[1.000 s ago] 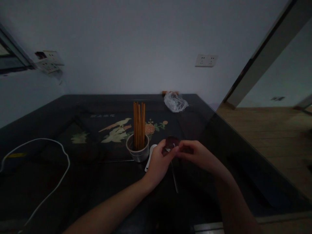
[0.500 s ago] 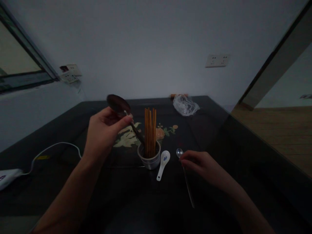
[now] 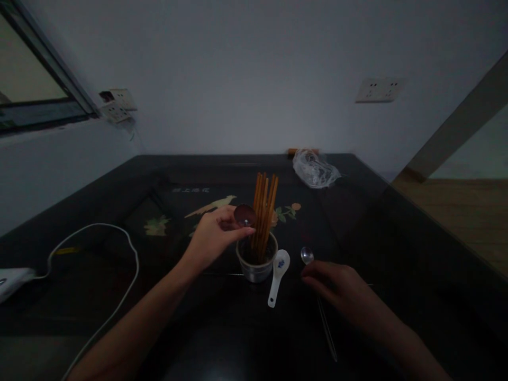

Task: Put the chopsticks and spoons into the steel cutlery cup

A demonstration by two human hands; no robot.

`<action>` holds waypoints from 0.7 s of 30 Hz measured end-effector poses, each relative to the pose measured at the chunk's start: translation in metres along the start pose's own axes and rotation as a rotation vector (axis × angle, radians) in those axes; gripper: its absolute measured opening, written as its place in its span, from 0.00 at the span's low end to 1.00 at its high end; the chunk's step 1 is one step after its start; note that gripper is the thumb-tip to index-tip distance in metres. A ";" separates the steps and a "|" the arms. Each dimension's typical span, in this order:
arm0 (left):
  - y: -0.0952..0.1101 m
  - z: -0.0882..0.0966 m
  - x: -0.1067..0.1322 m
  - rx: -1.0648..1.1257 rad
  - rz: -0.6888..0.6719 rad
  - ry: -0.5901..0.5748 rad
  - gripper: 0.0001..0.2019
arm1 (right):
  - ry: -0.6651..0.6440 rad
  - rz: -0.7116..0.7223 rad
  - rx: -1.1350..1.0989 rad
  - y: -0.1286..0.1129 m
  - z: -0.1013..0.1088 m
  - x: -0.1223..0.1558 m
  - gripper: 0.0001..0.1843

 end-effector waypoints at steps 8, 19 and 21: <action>-0.008 0.003 -0.004 -0.156 -0.061 -0.031 0.08 | 0.024 0.054 0.009 -0.001 -0.003 0.000 0.10; -0.011 0.002 -0.006 -0.327 -0.150 -0.007 0.07 | 0.010 0.061 -0.005 -0.001 -0.004 -0.001 0.09; -0.011 0.000 -0.005 -0.346 -0.175 -0.016 0.07 | -0.002 0.056 -0.001 0.000 -0.005 -0.002 0.10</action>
Point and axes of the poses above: each hand's wrist, its own x-axis away from the middle knuckle, its own z-axis out of the back of the hand, y = z × x, the point moved 5 cm from there along -x, towards the middle knuckle, and after that the axes turned 4 degrees about z, right-handed, at the moved point
